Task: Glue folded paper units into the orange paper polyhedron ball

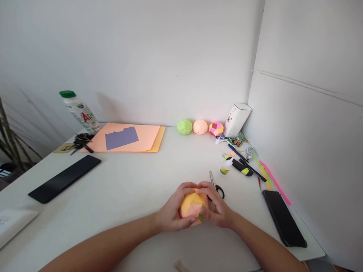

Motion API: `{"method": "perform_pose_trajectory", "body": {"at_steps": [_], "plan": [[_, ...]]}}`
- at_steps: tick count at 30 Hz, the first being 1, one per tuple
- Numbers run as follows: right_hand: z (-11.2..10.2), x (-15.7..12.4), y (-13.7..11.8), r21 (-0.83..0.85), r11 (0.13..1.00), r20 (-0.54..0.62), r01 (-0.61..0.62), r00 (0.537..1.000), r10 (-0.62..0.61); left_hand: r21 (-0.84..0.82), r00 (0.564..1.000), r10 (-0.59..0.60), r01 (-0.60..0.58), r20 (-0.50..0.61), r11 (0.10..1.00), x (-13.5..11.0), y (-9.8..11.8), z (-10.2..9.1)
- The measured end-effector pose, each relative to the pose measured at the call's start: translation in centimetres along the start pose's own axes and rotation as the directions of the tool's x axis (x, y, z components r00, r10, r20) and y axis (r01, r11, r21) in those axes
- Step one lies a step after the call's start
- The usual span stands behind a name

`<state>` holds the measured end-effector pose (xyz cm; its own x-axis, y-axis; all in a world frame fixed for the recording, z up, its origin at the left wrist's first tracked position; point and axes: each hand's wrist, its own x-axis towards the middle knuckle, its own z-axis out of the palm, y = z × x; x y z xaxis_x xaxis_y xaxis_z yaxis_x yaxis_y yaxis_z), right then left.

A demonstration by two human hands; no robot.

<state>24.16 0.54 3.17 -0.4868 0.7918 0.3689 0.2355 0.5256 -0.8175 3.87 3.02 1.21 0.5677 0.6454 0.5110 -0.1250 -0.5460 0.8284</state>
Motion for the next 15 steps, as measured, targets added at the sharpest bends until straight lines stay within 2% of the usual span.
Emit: {"method": "perform_pose_trajectory", "body": {"at_steps": [2,4,6,8,15], "plan": [[0.0,0.0,0.0,0.024,0.999,0.011,-0.032,0.999,0.032,-0.071,0.996,-0.078,0.076,-0.03,0.995,0.1,0.7,0.1],[0.1,0.0,0.1,0.035,0.997,0.027,-0.062,0.998,0.061,-0.131,0.974,-0.221,0.213,-0.049,0.968,0.3,1.6,0.1],[0.3,-0.1,0.2,0.044,0.996,0.039,-0.072,0.997,0.071,-0.172,0.922,-0.386,0.374,-0.041,0.911,0.5,2.5,0.1],[0.5,-0.2,0.4,0.038,0.996,0.059,-0.075,0.996,0.073,-0.195,0.869,-0.495,0.482,-0.021,0.854,0.7,3.3,0.0],[1.0,-0.7,0.5,-0.103,0.995,0.155,-0.008,0.988,0.024,-0.155,0.767,-0.641,0.633,-0.01,0.759,1.2,4.2,-0.5]]}}
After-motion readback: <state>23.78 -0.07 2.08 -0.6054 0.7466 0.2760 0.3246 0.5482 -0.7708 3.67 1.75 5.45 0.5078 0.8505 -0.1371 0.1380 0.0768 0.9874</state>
